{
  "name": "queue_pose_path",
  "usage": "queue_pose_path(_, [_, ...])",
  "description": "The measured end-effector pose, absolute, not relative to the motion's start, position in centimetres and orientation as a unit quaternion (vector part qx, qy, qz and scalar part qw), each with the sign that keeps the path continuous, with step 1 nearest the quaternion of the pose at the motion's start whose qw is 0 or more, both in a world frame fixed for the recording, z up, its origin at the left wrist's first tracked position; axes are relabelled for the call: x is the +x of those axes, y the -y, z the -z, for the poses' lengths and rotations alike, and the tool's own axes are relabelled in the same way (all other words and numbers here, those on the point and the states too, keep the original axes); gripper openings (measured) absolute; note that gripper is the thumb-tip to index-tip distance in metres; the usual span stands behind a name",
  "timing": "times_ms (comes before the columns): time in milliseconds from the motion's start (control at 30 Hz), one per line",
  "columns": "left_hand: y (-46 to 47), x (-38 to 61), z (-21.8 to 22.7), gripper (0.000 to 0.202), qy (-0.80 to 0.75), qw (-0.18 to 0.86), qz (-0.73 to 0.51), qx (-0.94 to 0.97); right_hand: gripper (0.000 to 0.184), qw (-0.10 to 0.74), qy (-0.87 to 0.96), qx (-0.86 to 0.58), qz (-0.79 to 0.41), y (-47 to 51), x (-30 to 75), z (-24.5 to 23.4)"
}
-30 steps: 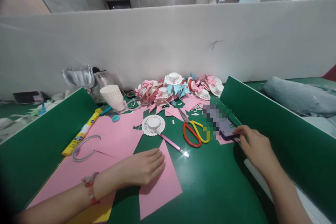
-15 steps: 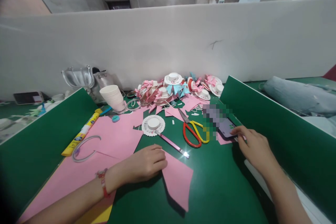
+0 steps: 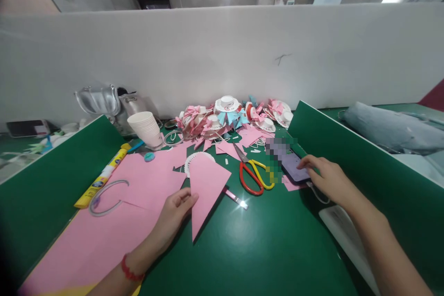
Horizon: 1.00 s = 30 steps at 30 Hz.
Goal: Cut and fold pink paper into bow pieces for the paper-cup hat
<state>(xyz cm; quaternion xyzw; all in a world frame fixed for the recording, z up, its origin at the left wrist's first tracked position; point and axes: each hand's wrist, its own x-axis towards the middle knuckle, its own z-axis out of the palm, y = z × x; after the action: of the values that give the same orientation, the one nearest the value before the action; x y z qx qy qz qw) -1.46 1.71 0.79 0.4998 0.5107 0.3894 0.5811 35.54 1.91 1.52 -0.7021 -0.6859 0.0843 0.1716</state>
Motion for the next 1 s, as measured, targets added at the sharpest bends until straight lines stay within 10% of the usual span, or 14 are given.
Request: queue_pose_path(1000, [-1.6,-1.9,-0.5,0.022,-0.476,0.644,-0.41,0.437,0.03,0.089,0.652,-0.753,-0.009,-2.1,35.8,-1.1])
